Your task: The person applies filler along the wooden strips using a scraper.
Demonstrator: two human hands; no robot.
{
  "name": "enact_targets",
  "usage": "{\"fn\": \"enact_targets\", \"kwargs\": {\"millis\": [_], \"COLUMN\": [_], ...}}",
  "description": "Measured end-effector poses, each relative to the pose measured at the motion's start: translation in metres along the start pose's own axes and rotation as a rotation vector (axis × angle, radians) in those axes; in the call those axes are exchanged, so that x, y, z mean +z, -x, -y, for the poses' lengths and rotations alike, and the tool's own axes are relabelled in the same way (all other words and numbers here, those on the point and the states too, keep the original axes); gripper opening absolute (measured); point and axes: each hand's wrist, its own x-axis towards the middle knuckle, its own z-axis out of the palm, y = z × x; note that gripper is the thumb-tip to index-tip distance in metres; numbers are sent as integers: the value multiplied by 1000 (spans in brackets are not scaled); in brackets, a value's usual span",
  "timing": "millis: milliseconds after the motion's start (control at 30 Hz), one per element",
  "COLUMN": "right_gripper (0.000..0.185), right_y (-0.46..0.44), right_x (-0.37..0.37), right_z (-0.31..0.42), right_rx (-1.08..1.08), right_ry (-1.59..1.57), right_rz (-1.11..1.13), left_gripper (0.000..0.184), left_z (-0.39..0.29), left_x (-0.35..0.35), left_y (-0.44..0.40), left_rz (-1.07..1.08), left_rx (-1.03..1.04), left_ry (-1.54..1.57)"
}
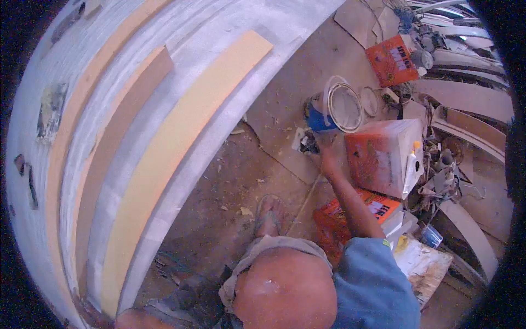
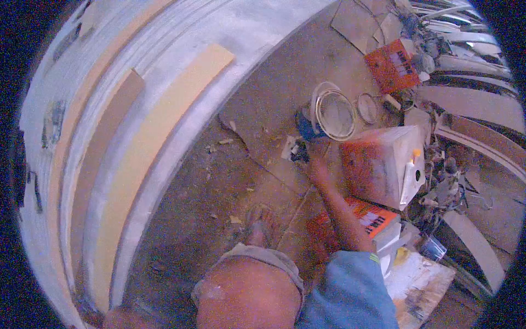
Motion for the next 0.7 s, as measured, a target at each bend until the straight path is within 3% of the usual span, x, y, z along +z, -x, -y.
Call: {"fn": "enact_targets", "kwargs": {"millis": [33, 133, 167, 267, 367, 467, 533, 700], "right_gripper": [75, 79, 80, 80, 83, 82, 78, 69], "right_y": [-7, -5, -2, 6, -10, -10, 1, -6], "right_x": [1, -16, -14, -18, -58, -47, -32, -63], "right_z": [-1, 27, 24, 16, 69, 60, 21, 80], "right_rx": [-6, 3, 35, 185, 197, 159, 113, 79], "right_ry": [4, -164, -84, 81, -58, -8, -14, -62], "right_rz": [9, 48, 53, 77, 224, 227, 188, 186], "left_gripper": [43, 40, 40, 35, 33, 33, 34, 40], "left_z": [1, 1, 2, -22, -36, -48, -44, -57], "left_x": [0, 12, 14, -6, -18, -37, -28, -47], "left_y": [2, 29, 38, 9, 2, -23, -18, -41], "left_rz": [-8, 174, 227, 168, 100, 221, 108, 68], "left_rx": [-9, -317, -417, -448, -442, -546, -307, -345], "left_ry": [-14, 346, 474, 597, 714, 676, 641, 734]}}
